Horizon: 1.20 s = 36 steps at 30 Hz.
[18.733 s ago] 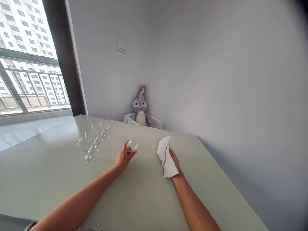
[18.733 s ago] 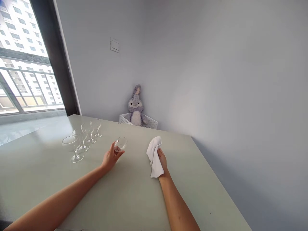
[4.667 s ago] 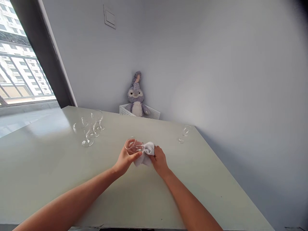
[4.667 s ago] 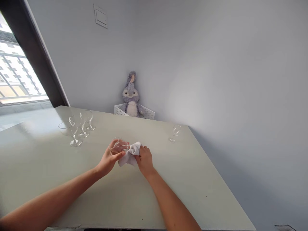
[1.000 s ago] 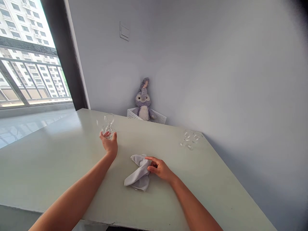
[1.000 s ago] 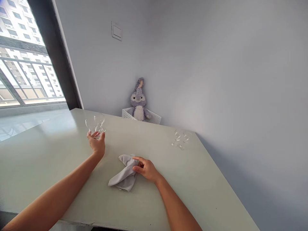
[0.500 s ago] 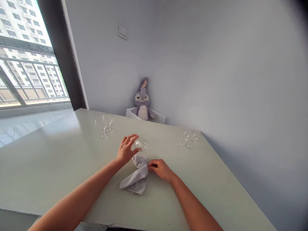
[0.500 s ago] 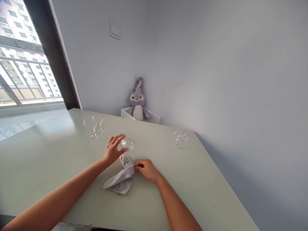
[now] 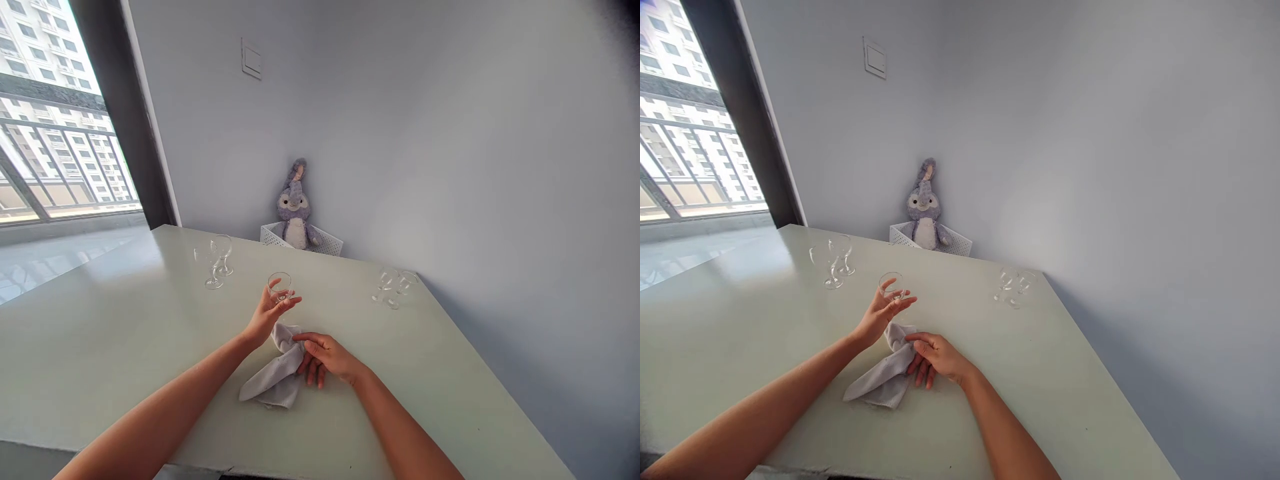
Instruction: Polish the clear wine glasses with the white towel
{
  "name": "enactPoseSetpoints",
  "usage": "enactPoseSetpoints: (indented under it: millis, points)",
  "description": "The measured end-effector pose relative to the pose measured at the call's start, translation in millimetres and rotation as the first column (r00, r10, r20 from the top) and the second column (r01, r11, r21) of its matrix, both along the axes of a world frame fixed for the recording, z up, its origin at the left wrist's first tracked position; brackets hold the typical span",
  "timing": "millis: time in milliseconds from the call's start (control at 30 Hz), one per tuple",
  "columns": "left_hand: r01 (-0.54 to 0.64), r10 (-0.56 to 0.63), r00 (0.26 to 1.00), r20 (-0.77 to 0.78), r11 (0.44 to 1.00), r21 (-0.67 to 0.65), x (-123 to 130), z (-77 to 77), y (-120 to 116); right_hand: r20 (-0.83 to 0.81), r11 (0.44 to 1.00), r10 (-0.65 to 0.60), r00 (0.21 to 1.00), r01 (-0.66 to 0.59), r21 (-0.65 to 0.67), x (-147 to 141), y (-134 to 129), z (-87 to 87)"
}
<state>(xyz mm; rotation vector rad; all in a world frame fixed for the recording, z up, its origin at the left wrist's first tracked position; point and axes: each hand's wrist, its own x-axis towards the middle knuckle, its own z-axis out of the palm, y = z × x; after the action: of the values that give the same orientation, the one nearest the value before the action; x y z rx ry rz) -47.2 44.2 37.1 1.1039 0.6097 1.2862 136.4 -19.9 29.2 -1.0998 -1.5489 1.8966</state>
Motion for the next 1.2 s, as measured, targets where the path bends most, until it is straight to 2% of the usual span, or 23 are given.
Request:
enactPoseSetpoints:
  millis: [133, 233, 333, 433, 533, 600, 733, 933, 1033, 1200]
  points:
    - [-0.005, 0.006, 1.0, 0.022, 1.0, -0.03, 1.4, -1.3, 0.9, -0.019, 0.997, -0.069, 0.997, 0.07, 0.033, -4.8, 1.7, -5.2]
    - [0.035, -0.032, 0.998, 0.054, 0.998, -0.054, 0.1, -1.7, 2.6, -0.009, 0.991, -0.136, 0.991, 0.136, 0.01, -4.3, 4.2, -5.5]
    - [0.159, -0.143, 0.982, 0.122, 0.978, -0.133, -2.8, -1.7, 3.6, 0.002, 0.989, -0.143, 0.99, 0.143, -0.03, -1.9, 4.4, -2.1]
    - [0.307, -0.267, 0.943, 0.198, 0.929, -0.208, -5.6, -0.9, 3.0, -0.024, 0.991, -0.133, 0.991, 0.133, -0.02, 0.1, 4.1, 0.0]
    - [0.424, -0.379, 0.897, 0.227, 0.883, -0.2, -7.6, 2.3, 0.5, -0.056, 0.991, -0.135, 0.989, 0.134, -0.012, 1.5, 5.2, -1.5]
    - [0.459, -0.42, 0.881, 0.219, 0.872, -0.172, -8.2, 5.0, -1.3, -0.075, 0.991, -0.132, 0.988, 0.131, -0.017, 2.5, 6.2, -3.0]
    - [0.439, -0.405, 0.891, 0.207, 0.885, -0.158, -8.3, 6.1, -1.0, -0.094, 0.99, -0.138, 0.986, 0.134, -0.046, 3.1, 5.0, -2.5]
    - [0.378, -0.339, 0.92, 0.198, 0.899, -0.22, -9.6, 2.9, 4.0, -0.081, 0.987, 0.066, 0.994, -0.077, -0.137, -4.3, -4.7, 3.2]
    - [0.366, -0.343, 0.93, 0.132, 0.895, -0.255, -9.4, 3.7, 3.0, -0.093, 0.991, 0.055, 0.994, -0.066, -0.119, -6.9, -5.8, 1.3]
    - [0.309, -0.313, 0.95, 0.018, 0.923, -0.229, -6.8, 1.8, 0.0, -0.098, 0.994, -0.043, 0.994, 0.033, -0.104, -4.0, -1.8, -2.5]
